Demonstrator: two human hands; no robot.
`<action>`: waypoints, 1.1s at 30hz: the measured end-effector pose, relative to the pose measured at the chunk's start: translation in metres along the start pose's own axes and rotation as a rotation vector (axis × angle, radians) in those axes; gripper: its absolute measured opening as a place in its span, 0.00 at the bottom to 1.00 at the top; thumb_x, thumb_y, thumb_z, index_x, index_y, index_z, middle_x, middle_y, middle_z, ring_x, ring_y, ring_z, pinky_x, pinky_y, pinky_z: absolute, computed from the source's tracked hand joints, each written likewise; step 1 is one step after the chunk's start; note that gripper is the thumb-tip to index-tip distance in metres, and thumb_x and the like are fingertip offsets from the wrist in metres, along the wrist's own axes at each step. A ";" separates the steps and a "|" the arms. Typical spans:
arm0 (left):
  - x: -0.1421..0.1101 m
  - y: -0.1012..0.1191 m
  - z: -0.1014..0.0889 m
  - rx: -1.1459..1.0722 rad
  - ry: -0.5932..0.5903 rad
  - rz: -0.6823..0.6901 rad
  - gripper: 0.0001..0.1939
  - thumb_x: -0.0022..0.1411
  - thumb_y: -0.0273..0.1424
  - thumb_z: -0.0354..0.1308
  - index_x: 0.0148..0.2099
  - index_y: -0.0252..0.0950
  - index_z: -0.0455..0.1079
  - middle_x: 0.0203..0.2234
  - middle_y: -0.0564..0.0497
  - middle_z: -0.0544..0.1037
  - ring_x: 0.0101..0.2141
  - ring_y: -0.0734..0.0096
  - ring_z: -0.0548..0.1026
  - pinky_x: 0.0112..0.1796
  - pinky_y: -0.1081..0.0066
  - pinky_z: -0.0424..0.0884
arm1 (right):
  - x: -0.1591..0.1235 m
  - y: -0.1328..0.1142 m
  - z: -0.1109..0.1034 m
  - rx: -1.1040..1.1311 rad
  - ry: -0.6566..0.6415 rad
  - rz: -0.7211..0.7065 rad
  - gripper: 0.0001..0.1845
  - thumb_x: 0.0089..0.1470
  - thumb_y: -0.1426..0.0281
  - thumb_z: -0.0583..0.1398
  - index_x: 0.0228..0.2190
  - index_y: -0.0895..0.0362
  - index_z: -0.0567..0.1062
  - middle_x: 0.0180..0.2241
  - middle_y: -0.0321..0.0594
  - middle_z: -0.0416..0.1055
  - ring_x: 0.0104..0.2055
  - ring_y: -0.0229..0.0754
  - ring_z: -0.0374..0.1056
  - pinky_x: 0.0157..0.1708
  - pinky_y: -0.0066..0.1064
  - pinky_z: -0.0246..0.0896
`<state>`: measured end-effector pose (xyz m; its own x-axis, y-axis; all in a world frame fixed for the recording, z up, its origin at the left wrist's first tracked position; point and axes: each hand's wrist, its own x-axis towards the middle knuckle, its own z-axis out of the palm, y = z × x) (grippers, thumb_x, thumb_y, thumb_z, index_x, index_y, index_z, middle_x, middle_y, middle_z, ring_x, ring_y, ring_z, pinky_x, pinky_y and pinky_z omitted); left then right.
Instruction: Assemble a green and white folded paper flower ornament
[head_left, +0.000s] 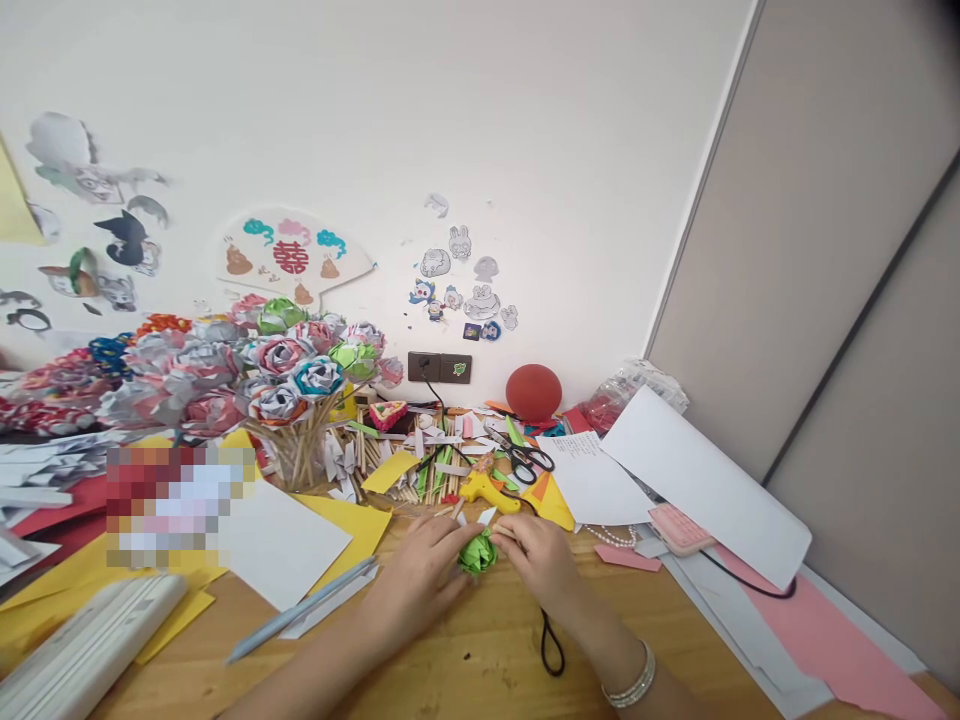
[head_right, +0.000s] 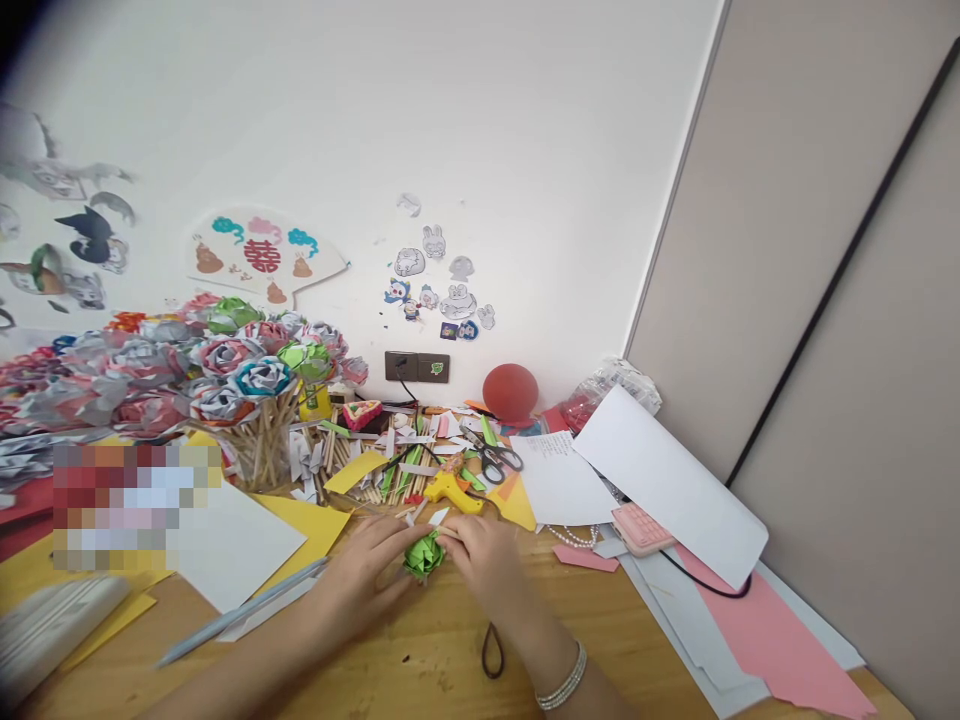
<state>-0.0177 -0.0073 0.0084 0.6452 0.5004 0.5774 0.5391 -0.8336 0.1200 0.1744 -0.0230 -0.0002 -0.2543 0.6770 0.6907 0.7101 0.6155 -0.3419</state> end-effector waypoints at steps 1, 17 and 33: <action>0.000 0.000 0.000 -0.002 0.003 -0.001 0.23 0.51 0.24 0.56 0.51 0.37 0.61 0.35 0.47 0.73 0.37 0.62 0.70 0.39 0.61 0.65 | 0.000 0.000 0.000 -0.004 -0.004 -0.011 0.14 0.59 0.64 0.50 0.30 0.55 0.71 0.26 0.38 0.73 0.27 0.39 0.68 0.27 0.27 0.58; 0.000 0.001 0.000 0.006 -0.010 0.004 0.23 0.51 0.24 0.55 0.51 0.36 0.62 0.35 0.46 0.73 0.36 0.61 0.71 0.38 0.61 0.66 | 0.001 -0.002 -0.003 -0.140 -0.008 -0.197 0.12 0.60 0.69 0.48 0.33 0.57 0.70 0.28 0.39 0.74 0.28 0.40 0.69 0.28 0.29 0.59; 0.001 0.002 -0.003 -0.031 0.003 0.043 0.21 0.52 0.24 0.54 0.50 0.37 0.63 0.34 0.47 0.73 0.36 0.63 0.70 0.38 0.63 0.67 | 0.005 -0.005 -0.008 0.208 -0.136 0.169 0.07 0.55 0.69 0.55 0.26 0.56 0.70 0.25 0.34 0.69 0.28 0.37 0.64 0.28 0.25 0.56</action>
<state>-0.0177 -0.0096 0.0121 0.6657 0.4632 0.5850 0.4938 -0.8613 0.1201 0.1747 -0.0264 0.0103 -0.2391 0.8162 0.5260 0.6037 0.5492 -0.5778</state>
